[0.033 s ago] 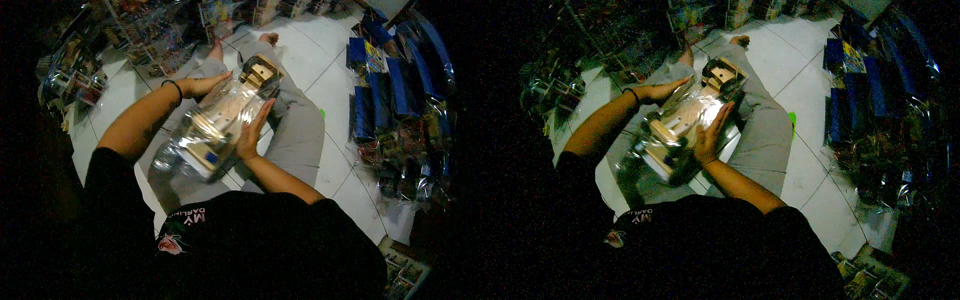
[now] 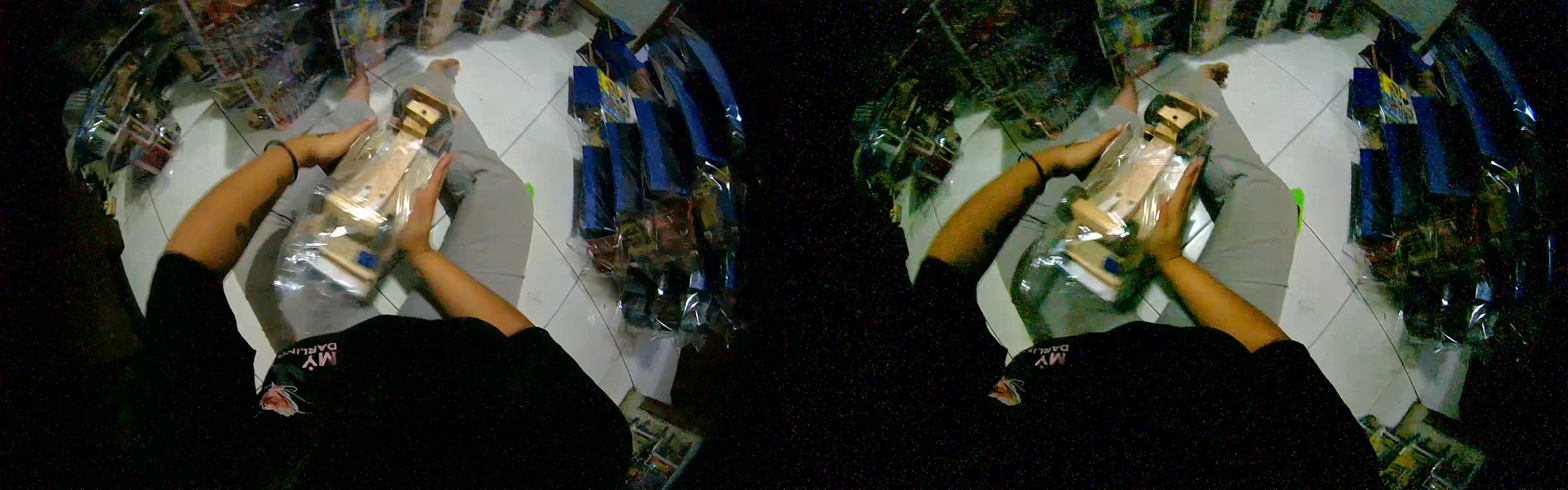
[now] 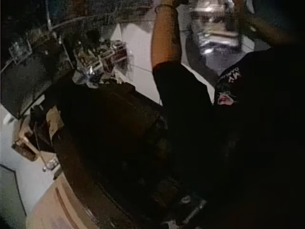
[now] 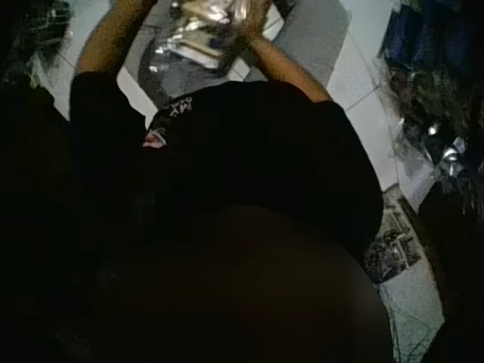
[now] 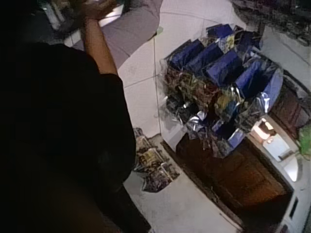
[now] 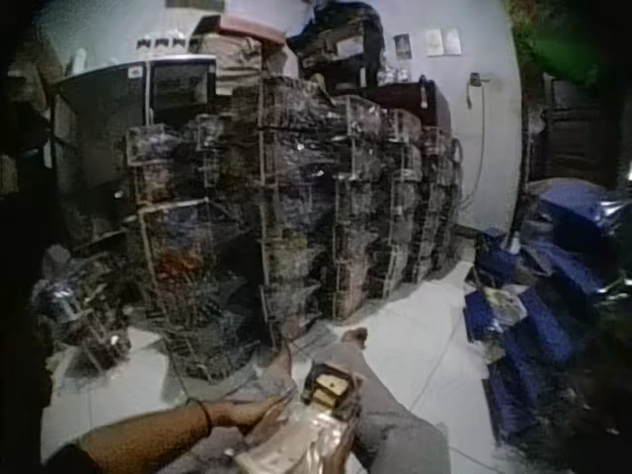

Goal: The person sits on the floor and repeatedly wraps wooden toy cars in clear plastic bags. They use a handheld tape dispenser to seal the bags, then place the packaged items aside. The process is repeated for multiple toy cars.

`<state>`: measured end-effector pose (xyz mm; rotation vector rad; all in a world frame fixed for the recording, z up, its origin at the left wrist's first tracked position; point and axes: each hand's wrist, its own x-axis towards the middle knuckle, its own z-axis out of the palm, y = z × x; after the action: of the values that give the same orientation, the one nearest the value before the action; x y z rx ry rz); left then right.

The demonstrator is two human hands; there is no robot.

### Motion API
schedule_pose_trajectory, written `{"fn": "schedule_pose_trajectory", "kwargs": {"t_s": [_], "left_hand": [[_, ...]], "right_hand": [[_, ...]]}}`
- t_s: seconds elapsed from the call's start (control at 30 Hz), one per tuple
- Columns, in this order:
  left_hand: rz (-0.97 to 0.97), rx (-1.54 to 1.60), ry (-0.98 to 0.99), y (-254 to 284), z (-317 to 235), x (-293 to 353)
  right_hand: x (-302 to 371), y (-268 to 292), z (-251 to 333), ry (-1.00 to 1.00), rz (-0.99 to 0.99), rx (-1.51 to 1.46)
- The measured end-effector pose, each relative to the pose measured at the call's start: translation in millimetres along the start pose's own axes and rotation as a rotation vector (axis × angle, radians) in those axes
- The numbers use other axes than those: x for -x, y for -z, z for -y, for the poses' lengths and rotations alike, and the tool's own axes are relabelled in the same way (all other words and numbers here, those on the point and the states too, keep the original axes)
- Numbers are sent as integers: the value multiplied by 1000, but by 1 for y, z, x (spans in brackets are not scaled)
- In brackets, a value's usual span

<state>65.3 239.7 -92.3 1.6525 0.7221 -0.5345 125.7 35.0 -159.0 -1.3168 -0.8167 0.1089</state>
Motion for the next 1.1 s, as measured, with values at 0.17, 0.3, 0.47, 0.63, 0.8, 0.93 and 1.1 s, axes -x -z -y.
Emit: {"fn": "schedule_pose_trajectory", "kwargs": {"t_s": [0.17,0.3,0.47,0.63,0.8,0.93,1.1], "left_hand": [[-239,604,-116,-39,8,74],[-411,471,-644,-122,15,116],[-371,886,-606,-154,17,132],[-374,764,-604,-148,12,124],[-516,728,-682,-151,12,125],[-845,54,-1088,-160,23,159],[-635,-912,-977,-173,18,180]], "right_hand": [[-89,27,26,-1039,227,-807],[-99,28,52,-1020,369,-832],[-78,38,21,-825,384,-514],[-141,36,71,167,619,159],[-200,17,141,555,646,379],[-182,26,115,138,732,68],[-176,14,94,-35,1021,100]]}}
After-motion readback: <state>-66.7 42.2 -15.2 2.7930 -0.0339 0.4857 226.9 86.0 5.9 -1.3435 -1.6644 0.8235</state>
